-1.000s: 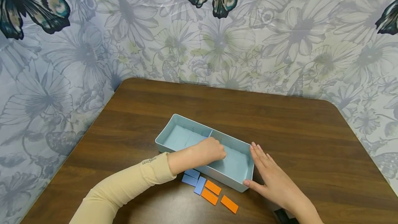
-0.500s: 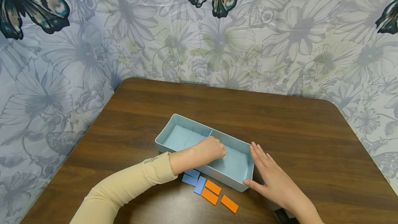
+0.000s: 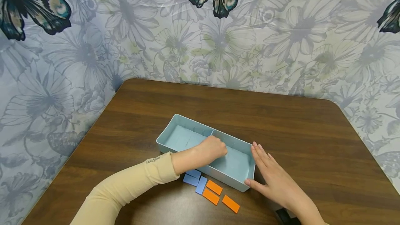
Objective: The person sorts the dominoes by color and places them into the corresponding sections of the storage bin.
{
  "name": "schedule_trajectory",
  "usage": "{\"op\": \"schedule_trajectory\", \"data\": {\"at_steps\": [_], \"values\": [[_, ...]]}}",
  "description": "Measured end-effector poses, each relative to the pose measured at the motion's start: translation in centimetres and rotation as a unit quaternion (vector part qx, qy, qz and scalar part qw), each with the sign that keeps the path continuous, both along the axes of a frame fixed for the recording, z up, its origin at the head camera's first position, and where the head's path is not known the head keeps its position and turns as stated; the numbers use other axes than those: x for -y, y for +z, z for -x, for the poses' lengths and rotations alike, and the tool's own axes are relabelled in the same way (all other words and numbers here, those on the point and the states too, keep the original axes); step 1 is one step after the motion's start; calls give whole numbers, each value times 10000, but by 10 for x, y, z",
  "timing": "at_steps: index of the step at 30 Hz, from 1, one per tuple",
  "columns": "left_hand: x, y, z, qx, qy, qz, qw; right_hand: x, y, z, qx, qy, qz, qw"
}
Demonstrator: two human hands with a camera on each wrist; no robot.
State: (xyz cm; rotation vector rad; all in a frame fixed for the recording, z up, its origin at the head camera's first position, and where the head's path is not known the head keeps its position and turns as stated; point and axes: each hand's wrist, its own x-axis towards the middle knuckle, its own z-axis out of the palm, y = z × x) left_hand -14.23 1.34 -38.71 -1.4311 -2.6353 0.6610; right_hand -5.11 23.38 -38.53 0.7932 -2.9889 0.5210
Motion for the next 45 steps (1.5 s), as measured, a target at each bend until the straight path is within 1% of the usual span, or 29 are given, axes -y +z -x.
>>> {"op": "schedule_trajectory", "data": {"at_steps": [5,8,11,13,15,17,19,21,25,27,30,34,37,41,45], "values": [[1,1,0,-11,-15,-58,10000,0,-1,0,13,-3,12,10000],[4,4,0,27,-154,-126,9998,0,-1,0,10,-1,20,10000],[9,12,1,102,-371,-376,9986,0,-1,0,19,1,11,10000],[14,21,2,186,-521,-585,9968,0,-1,0,33,-7,11,10000],[20,31,3,345,-561,-897,9938,0,0,1,53,-19,16,10000],[28,39,3,618,-502,-1166,9900,0,0,1,66,-26,14,10000],[36,47,3,873,-403,-1474,9844,0,0,1,77,-30,17,10000],[44,52,3,1037,-310,-1773,9782,0,0,1,87,-30,18,10000],[59,58,0,1088,-304,-2274,9672,0,0,0,91,-27,32,9999],[66,60,-2,1115,-342,-2483,9616,0,0,0,70,-13,26,10000],[78,61,-7,1067,-387,-2725,9554,0,0,0,40,17,13,10000],[93,58,-14,983,-443,-3092,9449,0,-1,0,6,38,23,10000],[104,54,-20,972,-410,-3306,9378,0,-1,0,-60,71,48,9999],[120,51,-27,902,-251,-3464,9334,0,-1,1,-147,116,55,9998],[133,49,-34,866,-156,-3635,9274,-1,-1,1,-97,105,50,9999]]}}
